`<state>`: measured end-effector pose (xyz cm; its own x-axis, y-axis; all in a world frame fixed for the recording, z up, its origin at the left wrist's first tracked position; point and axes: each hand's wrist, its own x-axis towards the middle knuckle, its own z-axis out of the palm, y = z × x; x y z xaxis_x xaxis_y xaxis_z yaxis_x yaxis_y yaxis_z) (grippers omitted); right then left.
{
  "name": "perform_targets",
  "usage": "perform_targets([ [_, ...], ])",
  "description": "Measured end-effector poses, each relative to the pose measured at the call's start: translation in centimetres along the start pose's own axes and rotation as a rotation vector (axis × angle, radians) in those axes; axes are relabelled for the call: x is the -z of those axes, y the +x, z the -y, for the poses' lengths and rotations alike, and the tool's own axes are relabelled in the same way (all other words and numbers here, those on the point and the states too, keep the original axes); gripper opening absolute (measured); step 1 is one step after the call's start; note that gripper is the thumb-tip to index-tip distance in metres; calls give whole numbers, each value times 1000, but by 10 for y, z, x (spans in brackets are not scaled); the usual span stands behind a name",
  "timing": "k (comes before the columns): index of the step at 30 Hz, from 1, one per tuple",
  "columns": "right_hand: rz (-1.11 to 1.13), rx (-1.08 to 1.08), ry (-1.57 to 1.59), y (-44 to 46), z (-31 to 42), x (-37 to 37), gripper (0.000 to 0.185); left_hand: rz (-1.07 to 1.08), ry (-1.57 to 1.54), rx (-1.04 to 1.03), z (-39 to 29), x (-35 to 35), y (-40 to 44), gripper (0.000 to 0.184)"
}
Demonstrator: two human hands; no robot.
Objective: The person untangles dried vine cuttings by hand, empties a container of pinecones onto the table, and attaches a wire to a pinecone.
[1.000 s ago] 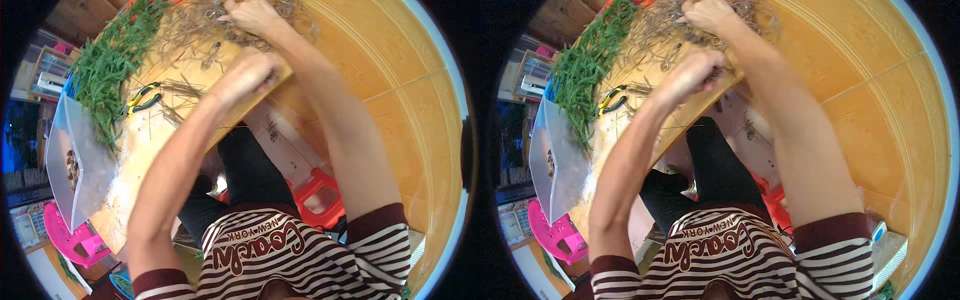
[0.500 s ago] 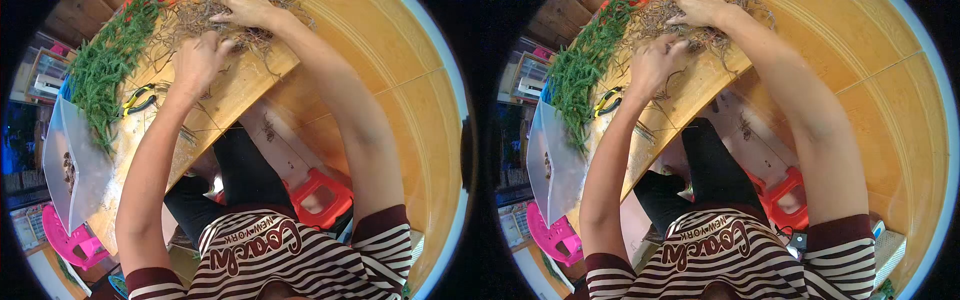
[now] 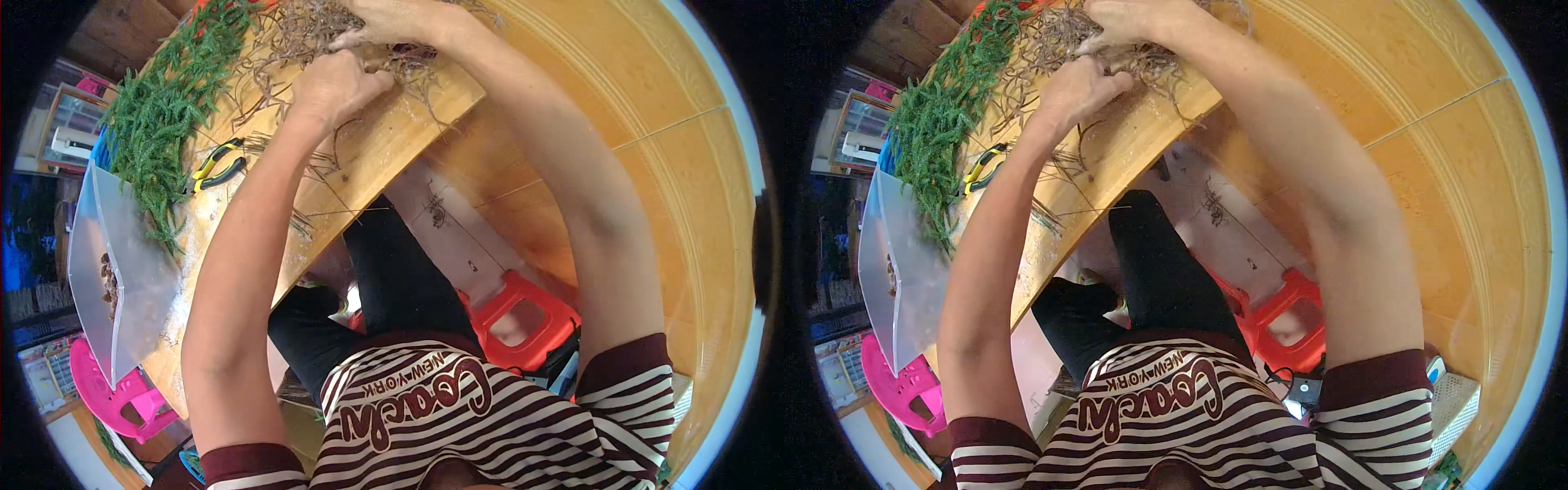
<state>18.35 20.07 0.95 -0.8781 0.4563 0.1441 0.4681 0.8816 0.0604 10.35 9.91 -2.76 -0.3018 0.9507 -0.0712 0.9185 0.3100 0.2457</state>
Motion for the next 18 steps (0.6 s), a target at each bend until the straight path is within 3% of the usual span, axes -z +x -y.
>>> perform_targets([
  [4,-6,37,-42,-17,6,18,67,-38,11,-116,8,-9,2,47],
  [10,105,133,21,-21,-3,28,72,-129,57,-57,3,-20,1,55],
  [18,53,33,-275,-60,12,27,63,-219,207,-89,5,-23,2,58],
])
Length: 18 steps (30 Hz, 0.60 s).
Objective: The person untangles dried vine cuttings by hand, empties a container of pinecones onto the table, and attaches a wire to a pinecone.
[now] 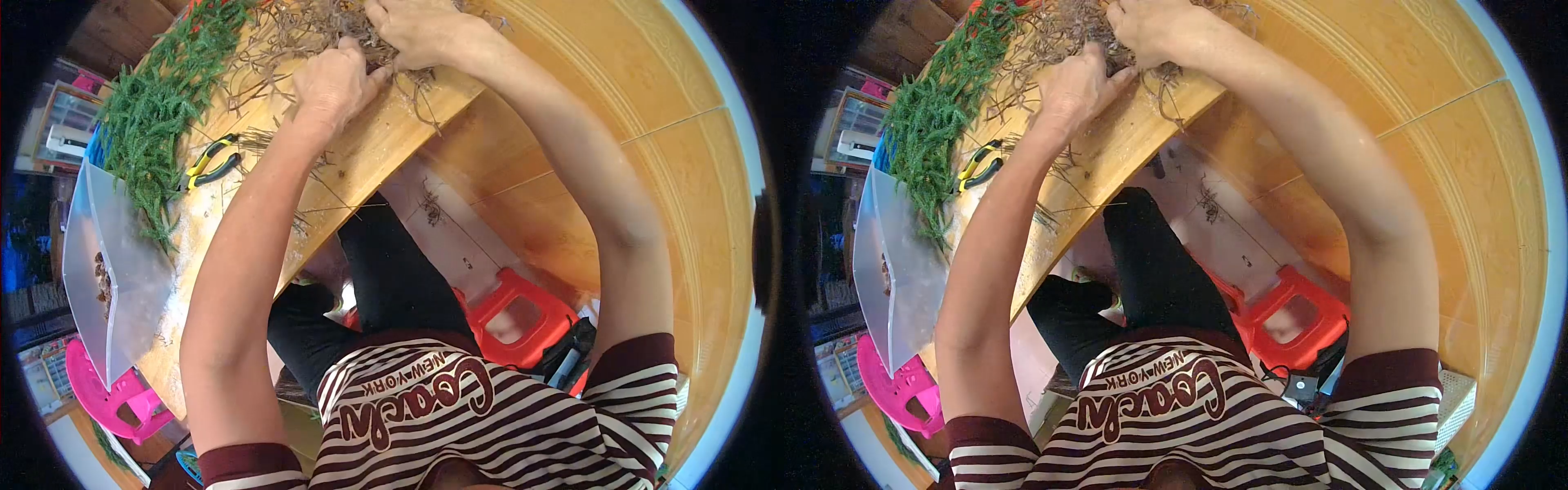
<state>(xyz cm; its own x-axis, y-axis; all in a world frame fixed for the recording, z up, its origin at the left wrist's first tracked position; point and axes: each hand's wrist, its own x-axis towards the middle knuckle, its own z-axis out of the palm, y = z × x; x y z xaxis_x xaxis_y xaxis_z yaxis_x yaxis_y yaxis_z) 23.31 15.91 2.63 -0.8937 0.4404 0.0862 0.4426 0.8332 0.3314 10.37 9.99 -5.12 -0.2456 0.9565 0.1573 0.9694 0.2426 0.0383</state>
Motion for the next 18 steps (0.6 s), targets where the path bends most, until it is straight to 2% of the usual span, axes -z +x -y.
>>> perform_targets([
  [4,33,61,26,31,-19,-38,52,-69,7,-29,-1,-7,-1,55],
  [8,-73,127,65,47,-25,-64,40,-87,-27,-16,0,-7,1,56],
  [12,-73,79,67,34,-22,-37,32,-43,-70,47,-1,-6,10,61],
  [15,70,61,227,47,-27,-32,29,29,-106,63,7,-7,17,67],
  [18,49,7,268,45,-28,-32,30,-31,-109,-54,10,-10,18,60],
])
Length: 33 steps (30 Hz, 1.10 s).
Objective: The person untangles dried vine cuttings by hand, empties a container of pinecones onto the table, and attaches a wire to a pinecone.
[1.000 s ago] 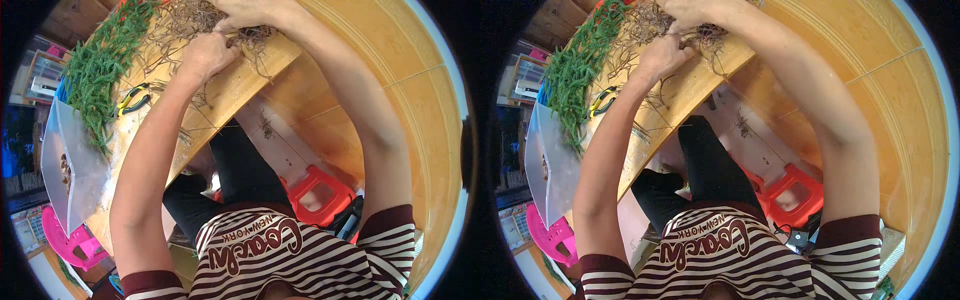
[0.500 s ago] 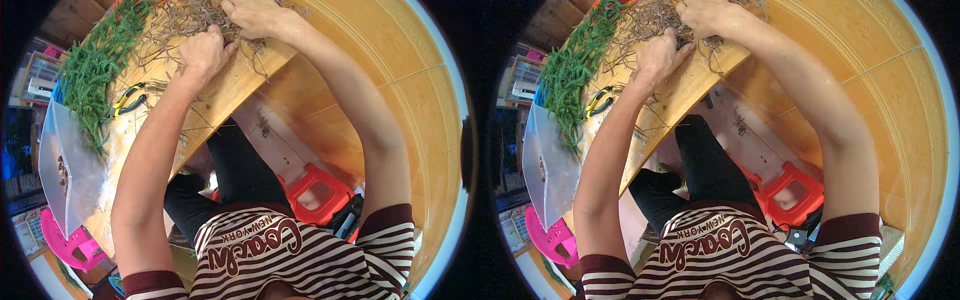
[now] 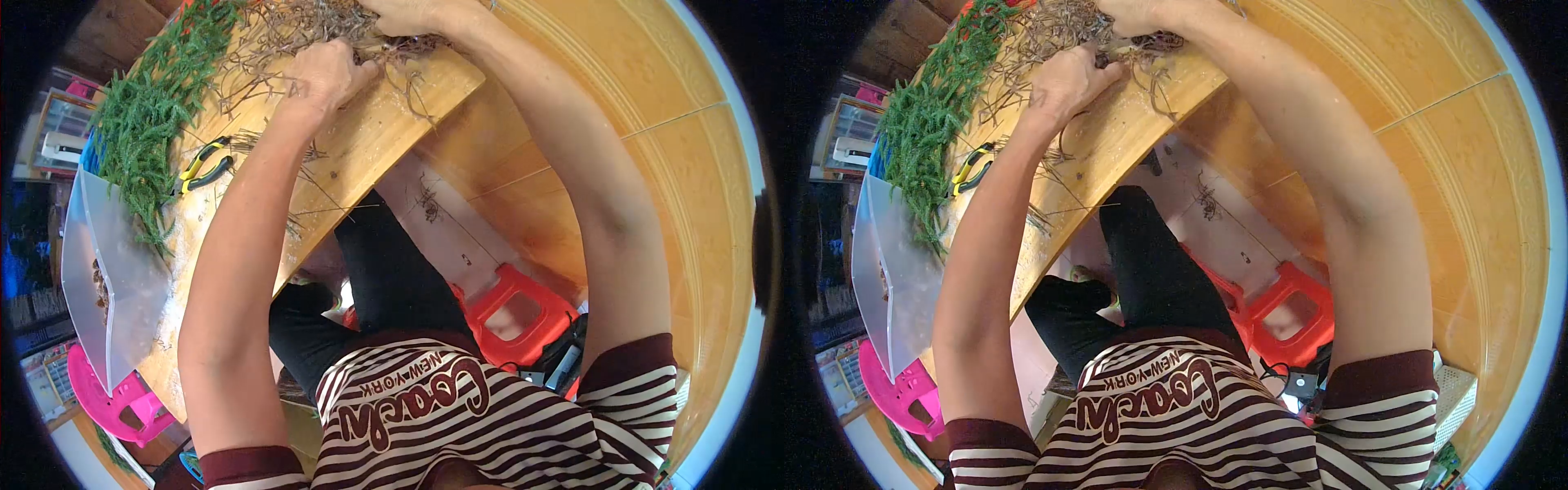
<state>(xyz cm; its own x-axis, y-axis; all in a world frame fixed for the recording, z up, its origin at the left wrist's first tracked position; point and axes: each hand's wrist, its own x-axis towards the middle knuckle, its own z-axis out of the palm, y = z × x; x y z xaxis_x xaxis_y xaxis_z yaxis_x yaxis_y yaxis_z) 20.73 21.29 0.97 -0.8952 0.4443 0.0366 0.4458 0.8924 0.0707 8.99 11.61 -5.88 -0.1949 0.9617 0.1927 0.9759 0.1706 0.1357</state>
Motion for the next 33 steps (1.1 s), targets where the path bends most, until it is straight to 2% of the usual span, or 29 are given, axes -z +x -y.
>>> perform_targets([
  [4,-23,-24,28,4,-5,-6,32,119,104,31,-11,13,-3,54],
  [8,-9,26,30,14,-17,-16,33,125,199,-25,-18,12,-9,55],
  [13,-52,95,-20,-28,10,5,33,175,83,31,-11,19,-14,56],
  [15,-81,143,-71,-37,16,9,31,194,107,60,-11,19,-15,52],
  [18,-129,230,-157,-32,19,4,30,178,112,69,-10,17,-15,51],
  [20,-150,241,-186,-11,14,-22,29,139,89,60,-9,13,-15,55],
  [26,-146,238,-172,-9,14,-22,27,165,51,123,-15,14,-9,54],
  [30,-279,193,-143,-8,20,-41,27,159,13,76,-7,10,-2,52],
  [33,-149,-101,-468,-5,48,-46,31,188,-47,14,4,2,0,51],
])
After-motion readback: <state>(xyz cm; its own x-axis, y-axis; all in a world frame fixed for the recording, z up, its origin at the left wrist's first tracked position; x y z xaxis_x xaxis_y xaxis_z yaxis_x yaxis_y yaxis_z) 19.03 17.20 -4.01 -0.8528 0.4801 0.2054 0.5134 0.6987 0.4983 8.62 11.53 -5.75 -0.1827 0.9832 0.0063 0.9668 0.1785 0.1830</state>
